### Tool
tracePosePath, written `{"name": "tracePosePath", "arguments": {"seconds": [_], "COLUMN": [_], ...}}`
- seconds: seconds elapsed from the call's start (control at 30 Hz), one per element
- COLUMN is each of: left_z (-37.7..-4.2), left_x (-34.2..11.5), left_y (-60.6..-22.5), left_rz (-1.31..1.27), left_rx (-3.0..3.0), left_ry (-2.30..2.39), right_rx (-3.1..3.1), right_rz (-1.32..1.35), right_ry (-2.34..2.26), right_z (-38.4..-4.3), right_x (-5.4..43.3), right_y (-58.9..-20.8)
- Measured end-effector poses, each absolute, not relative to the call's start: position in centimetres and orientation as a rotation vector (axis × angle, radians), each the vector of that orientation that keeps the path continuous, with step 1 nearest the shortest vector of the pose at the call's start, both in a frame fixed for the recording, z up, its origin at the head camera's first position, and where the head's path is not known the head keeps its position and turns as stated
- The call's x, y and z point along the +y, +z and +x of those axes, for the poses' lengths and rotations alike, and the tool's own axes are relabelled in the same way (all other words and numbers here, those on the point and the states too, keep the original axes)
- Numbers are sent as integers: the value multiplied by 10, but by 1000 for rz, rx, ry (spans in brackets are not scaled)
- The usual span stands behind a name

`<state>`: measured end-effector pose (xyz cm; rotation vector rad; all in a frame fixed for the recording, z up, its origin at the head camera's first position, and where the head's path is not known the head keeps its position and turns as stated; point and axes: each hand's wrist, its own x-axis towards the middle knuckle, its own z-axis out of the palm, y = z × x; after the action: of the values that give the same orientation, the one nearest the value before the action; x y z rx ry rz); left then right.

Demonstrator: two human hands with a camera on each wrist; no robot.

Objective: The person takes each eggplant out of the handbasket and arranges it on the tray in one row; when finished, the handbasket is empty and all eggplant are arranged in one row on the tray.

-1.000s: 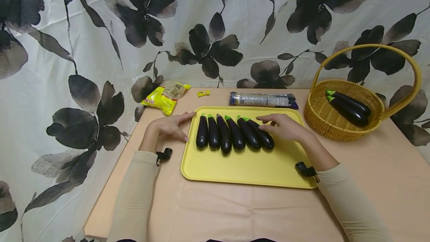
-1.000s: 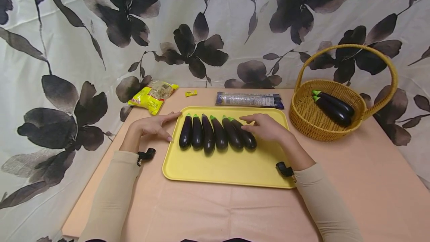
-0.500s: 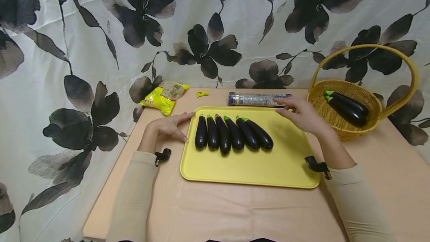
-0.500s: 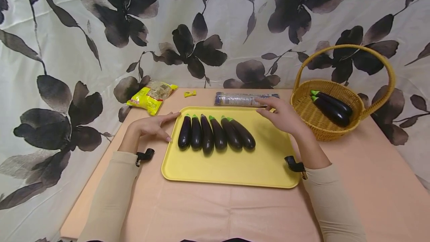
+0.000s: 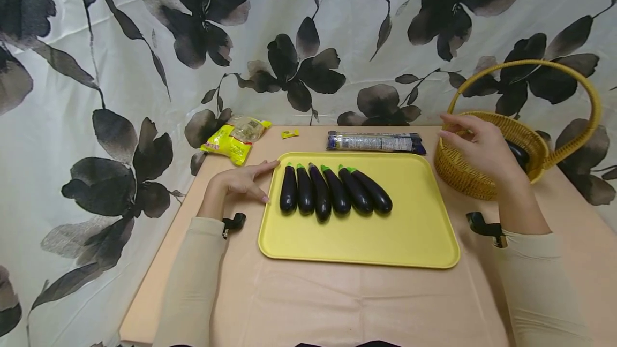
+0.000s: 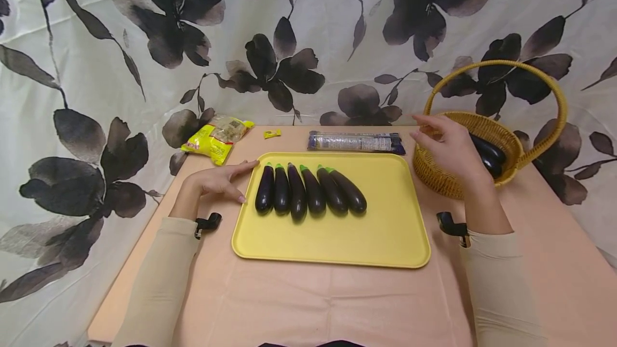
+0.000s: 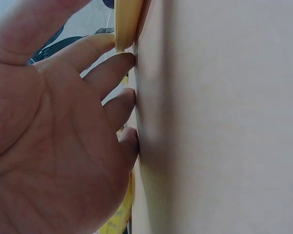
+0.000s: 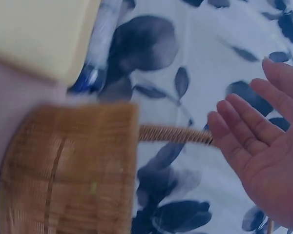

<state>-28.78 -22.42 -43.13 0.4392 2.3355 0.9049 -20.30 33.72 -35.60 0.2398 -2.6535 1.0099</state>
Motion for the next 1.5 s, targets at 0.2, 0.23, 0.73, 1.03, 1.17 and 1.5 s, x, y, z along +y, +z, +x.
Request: {"name": "tracePosePath", "arguments": {"seconds": [0.2, 0.23, 0.73, 1.03, 1.17, 1.5], "left_z": [-287, -287, -289, -289, -289, -290], "left_x": [-225, -225, -224, -224, -225, -224], "left_y": [-431, -431, -431, -431, -432, -433], "left_rz": [441, 439, 443, 431, 438, 417], "left_rx": [2343, 2344, 2348, 2327, 2337, 2338], "left_ry": [897, 897, 885, 907, 902, 903], "right_rx": [-2718, -2727, -2832, -2912, -2941, -3002], "right_rz": [207, 212, 121, 9, -40, -57], "right_ry": [942, 937, 826, 823, 849, 762], "right_z": [-216, -219, -252, -256, -258, -257], "right_x": [363, 367, 428, 446, 452, 464], "right_y": [-357, -357, -384, -400, -406, -419]}}
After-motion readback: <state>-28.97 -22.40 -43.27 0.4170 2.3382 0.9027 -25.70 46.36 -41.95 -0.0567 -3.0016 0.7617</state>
